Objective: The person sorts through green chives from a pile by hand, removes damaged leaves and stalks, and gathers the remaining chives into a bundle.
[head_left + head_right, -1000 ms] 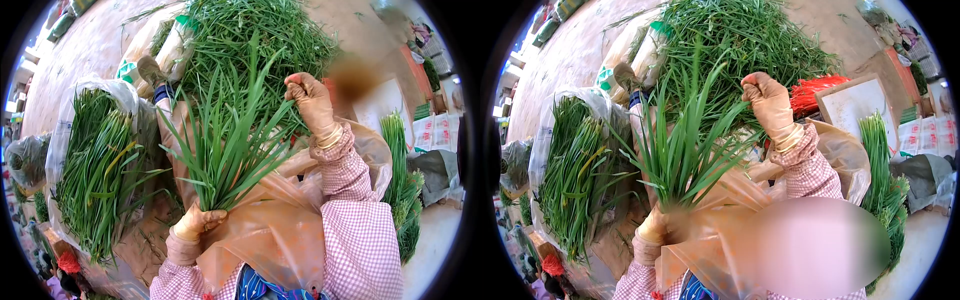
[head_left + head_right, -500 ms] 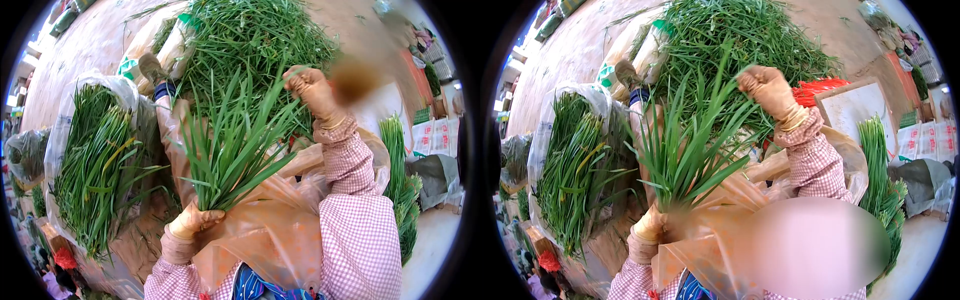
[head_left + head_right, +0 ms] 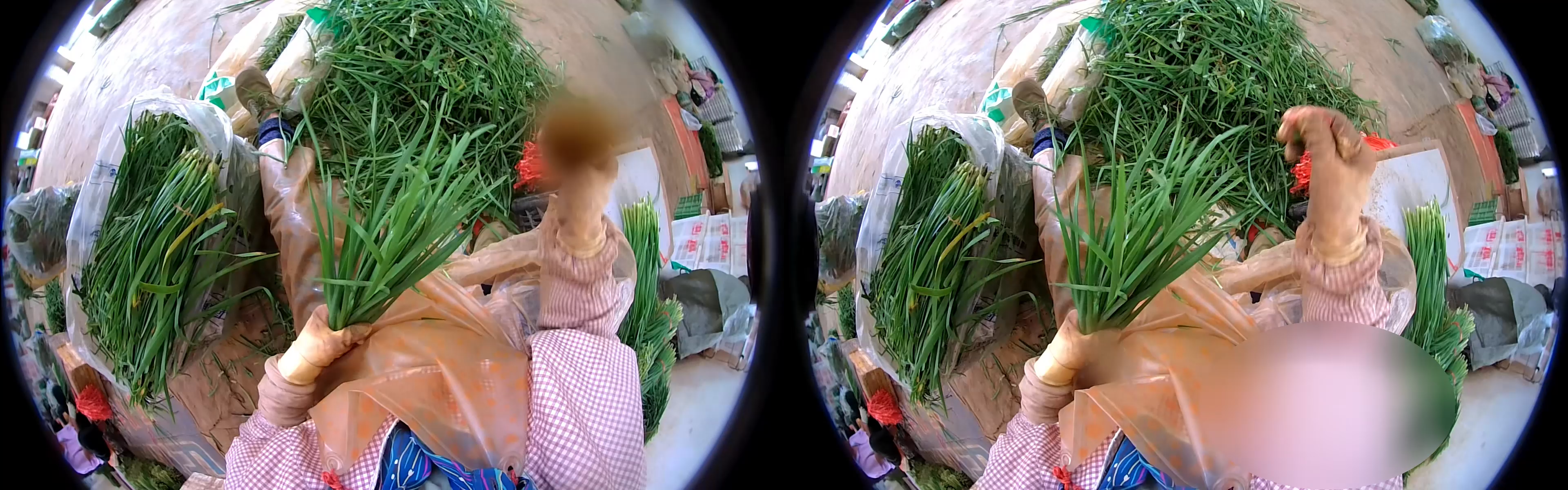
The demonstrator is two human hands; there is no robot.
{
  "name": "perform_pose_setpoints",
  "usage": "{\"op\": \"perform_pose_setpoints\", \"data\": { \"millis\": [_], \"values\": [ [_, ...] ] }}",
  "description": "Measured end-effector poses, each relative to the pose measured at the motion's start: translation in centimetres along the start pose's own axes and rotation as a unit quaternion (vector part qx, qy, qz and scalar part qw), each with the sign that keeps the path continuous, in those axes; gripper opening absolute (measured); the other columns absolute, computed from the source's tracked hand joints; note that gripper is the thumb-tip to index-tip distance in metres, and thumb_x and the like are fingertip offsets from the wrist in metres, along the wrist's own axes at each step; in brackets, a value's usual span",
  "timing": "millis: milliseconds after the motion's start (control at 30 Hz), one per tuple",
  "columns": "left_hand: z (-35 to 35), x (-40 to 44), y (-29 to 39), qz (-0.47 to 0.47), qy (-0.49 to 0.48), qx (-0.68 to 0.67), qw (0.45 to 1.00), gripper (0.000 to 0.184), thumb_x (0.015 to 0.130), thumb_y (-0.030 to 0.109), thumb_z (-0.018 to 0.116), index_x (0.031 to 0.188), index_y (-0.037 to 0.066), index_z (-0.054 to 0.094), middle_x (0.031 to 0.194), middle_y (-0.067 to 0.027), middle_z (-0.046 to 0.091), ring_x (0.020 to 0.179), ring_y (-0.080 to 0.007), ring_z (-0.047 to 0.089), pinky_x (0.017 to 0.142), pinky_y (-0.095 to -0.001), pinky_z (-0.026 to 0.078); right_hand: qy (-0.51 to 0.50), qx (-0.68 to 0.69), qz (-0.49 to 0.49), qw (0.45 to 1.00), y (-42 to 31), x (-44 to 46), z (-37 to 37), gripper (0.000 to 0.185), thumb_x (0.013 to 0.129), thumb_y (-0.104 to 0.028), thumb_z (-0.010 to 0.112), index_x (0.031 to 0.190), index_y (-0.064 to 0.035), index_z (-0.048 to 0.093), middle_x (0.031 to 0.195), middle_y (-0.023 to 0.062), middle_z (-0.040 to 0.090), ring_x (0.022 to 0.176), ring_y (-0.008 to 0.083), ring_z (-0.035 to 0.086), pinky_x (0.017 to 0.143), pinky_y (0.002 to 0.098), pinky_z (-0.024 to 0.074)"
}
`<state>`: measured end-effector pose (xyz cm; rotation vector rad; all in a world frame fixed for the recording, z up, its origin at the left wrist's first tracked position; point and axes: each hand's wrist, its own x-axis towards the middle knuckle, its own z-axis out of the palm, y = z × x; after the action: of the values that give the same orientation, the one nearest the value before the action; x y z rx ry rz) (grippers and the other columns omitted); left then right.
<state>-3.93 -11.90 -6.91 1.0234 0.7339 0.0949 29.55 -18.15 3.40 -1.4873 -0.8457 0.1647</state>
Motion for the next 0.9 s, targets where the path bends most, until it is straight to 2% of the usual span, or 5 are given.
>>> {"op": "perform_pose_setpoints", "data": {
  "millis": [167, 267, 567, 667, 900],
  "values": [
    [0.2, -0.2, -0.1, 0.016, 0.031, 0.105, 0.994, 0.01, 0.079, 0.01, 0.062, 0.085, 0.003, 0.06, 0.067, -0.0003, 0.056, 0.059, -0.009, 0.048, 0.054, -0.0234, 0.039, -0.271, -0.065, 0.274, 0.921, -2.2, -4.2, 2.9, 0.014, 0.084, -0.012, 0.06, 0.09, 0.0008, 0.062, 0.069, 0.0016, 0.059, 0.058, 0.0069, 0.05, 0.05, 0.0212, 0.0403],
    [0.2, -0.4, 0.3, 0.021, 0.056, 0.194, 0.979, 0.015, 0.078, 0.011, 0.063, 0.091, 0.003, 0.061, 0.069, -0.0015, 0.058, 0.06, -0.0094, 0.049, 0.056, -0.0249, 0.041, -0.265, -0.011, 0.393, 0.88, -0.3, -5.4, 4.5, 0.017, 0.082, -0.012, 0.063, 0.093, 0.0, 0.062, 0.066, -0.0004, 0.057, 0.05, 0.0044, 0.047, 0.042, 0.0192, 0.0352],
    [-1.0, -0.9, -1.5, 0.026, 0.064, 0.114, 0.991, 0.019, 0.079, 0.012, 0.063, 0.096, 0.004, 0.061, 0.069, -0.0019, 0.059, 0.061, -0.0099, 0.05, 0.057, -0.0269, 0.043, -0.208, 0.115, 0.377, 0.895, 2.8, -6.9, 4.3, 0.01, 0.086, -0.011, 0.06, 0.084, -0.0019, 0.062, 0.068, 0.0028, 0.06, 0.044, 0.0054, 0.042, 0.037, 0.0204, 0.0309],
    [-0.8, -1.0, -0.8, 0.022, 0.056, 0.141, 0.988, 0.017, 0.079, 0.012, 0.063, 0.094, 0.004, 0.062, 0.068, -0.0018, 0.058, 0.061, -0.0102, 0.05, 0.057, -0.0267, 0.042, -0.277, -0.148, 0.058, 0.948, 2.8, -7.3, 4.0, 0.015, 0.086, -0.013, 0.059, 0.087, 0.0011, 0.059, 0.064, 0.0027, 0.056, 0.058, 0.0114, 0.051, 0.054, 0.0283, 0.0428],
    [-0.5, -1.1, -0.5, 0.048, 0.059, 0.241, 0.968, 0.019, 0.079, 0.013, 0.063, 0.095, 0.004, 0.061, 0.067, -0.0031, 0.058, 0.06, -0.0116, 0.051, 0.057, -0.0271, 0.043, -0.228, 0.184, 0.311, 0.904, 2.4, -7.0, 4.3, 0.018, 0.083, -0.006, 0.062, 0.099, -0.0013, 0.056, 0.077, -0.0007, 0.06, 0.065, 0.006, 0.051, 0.058, 0.0198, 0.0415]
  ]
}}
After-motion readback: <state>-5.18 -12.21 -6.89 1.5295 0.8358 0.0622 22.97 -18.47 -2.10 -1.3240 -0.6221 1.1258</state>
